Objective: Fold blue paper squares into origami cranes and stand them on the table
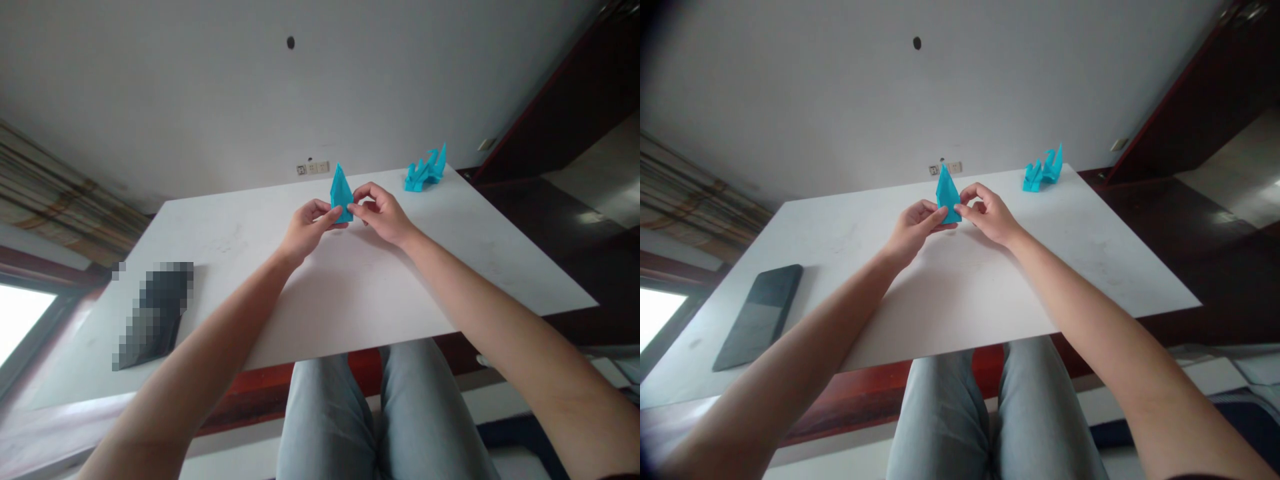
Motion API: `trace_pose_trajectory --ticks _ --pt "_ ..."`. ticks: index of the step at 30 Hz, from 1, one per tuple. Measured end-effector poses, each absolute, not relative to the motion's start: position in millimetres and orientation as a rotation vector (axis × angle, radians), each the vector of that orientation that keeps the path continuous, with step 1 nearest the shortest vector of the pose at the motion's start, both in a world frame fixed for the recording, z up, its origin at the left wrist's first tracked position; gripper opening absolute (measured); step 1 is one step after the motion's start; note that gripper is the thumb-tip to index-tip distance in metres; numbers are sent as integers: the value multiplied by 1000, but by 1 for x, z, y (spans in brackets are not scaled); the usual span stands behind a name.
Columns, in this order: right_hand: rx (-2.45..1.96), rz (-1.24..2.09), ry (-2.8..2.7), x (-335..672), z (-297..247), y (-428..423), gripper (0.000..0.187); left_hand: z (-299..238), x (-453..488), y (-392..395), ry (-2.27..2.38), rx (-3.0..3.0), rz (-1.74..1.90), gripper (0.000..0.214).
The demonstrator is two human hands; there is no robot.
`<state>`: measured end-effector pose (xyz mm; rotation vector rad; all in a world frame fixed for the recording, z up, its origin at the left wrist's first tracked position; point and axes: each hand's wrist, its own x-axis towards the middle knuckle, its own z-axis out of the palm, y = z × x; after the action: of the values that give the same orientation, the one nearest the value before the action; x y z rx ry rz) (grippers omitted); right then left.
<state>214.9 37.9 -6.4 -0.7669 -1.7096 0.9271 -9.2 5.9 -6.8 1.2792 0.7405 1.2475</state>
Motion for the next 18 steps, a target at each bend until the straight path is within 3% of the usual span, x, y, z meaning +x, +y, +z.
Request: trace_pose_trajectory --ticks 9,18 --pt "-801 962 -1703 212 0 35 67 -3 -12 4 723 1356 1230 63" --pt "-806 969 -1768 214 -1 33 54 -5 -13 9 797 1325 1302 67"
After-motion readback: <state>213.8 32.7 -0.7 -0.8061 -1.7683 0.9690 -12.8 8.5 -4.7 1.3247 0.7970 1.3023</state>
